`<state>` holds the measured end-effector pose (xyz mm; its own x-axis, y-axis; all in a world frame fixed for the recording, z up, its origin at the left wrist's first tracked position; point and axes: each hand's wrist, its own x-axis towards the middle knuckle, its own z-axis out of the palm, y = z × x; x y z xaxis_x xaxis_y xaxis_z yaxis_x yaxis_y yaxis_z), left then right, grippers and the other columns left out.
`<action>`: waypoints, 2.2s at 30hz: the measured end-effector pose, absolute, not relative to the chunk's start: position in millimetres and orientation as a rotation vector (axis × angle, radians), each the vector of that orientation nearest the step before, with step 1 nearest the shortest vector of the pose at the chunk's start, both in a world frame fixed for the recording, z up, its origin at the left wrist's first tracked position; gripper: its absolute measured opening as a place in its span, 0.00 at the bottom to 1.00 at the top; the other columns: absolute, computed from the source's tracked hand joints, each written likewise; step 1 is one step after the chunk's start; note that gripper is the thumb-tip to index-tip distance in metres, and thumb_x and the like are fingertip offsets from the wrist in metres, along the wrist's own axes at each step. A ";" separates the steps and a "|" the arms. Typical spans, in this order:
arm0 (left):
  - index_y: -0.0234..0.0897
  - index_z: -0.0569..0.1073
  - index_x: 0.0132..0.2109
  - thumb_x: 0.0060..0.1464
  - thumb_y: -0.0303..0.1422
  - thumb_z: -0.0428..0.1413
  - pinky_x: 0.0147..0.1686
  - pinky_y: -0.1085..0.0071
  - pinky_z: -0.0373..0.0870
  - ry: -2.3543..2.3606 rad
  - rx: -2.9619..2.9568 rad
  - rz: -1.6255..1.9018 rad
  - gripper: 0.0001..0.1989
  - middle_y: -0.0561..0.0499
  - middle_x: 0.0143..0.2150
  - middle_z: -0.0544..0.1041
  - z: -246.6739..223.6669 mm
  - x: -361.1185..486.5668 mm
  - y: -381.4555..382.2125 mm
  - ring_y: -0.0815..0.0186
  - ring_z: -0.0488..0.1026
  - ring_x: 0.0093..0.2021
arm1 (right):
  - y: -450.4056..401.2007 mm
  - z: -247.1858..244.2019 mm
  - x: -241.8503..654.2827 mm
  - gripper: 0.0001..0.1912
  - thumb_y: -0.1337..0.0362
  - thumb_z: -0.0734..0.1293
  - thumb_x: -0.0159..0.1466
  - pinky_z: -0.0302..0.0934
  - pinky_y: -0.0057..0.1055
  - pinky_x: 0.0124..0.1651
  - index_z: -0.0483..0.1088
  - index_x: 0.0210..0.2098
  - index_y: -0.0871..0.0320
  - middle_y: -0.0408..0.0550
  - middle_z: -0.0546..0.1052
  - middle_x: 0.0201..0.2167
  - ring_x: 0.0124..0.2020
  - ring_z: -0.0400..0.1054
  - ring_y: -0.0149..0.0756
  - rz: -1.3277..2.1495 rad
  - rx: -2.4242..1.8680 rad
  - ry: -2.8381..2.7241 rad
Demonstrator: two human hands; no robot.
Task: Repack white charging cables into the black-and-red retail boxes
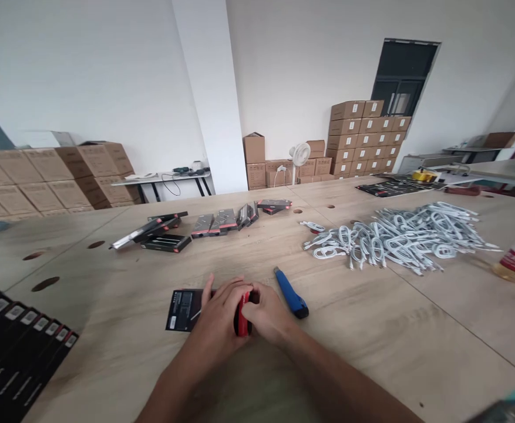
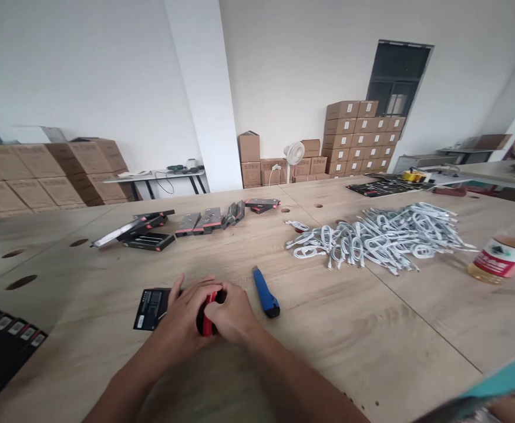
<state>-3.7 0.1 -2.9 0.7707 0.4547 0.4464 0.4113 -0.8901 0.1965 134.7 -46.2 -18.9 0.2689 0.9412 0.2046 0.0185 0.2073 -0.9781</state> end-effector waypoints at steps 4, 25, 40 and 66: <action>0.46 0.69 0.56 0.46 0.30 0.61 0.71 0.44 0.39 0.691 2.892 0.798 0.28 0.49 0.58 0.78 -6.1 -1.5 5.1 0.51 0.70 0.63 | -46.0 -18.5 137.1 0.12 0.72 0.61 0.47 0.65 0.29 0.37 0.73 0.29 0.56 0.42 0.78 0.29 0.33 0.71 0.36 0.868 -1.191 -1.077; 0.46 0.66 0.57 0.46 0.29 0.63 0.70 0.46 0.45 0.882 2.783 0.810 0.30 0.50 0.56 0.76 3.7 -15.8 4.6 0.52 0.72 0.59 | -41.0 -29.4 146.6 0.12 0.67 0.64 0.54 0.64 0.29 0.35 0.72 0.37 0.56 0.41 0.76 0.29 0.31 0.69 0.34 0.974 -1.066 -1.146; 0.45 0.64 0.57 0.48 0.27 0.63 0.63 0.49 0.51 1.107 2.802 0.982 0.30 0.48 0.54 0.76 2.8 -14.3 0.0 0.52 0.71 0.56 | -47.9 -38.7 153.7 0.18 0.72 0.58 0.66 0.63 0.40 0.59 0.78 0.43 0.52 0.51 0.74 0.57 0.58 0.69 0.40 0.468 -1.098 -1.498; 0.46 0.67 0.65 0.47 0.28 0.62 0.62 0.48 0.52 1.366 2.828 0.554 0.37 0.44 0.59 0.75 -4.3 -25.2 9.3 0.49 0.69 0.60 | -43.8 -33.8 191.9 0.11 0.65 0.72 0.58 0.52 0.56 0.66 0.77 0.42 0.53 0.58 0.69 0.63 0.67 0.56 0.56 0.046 -1.396 -1.339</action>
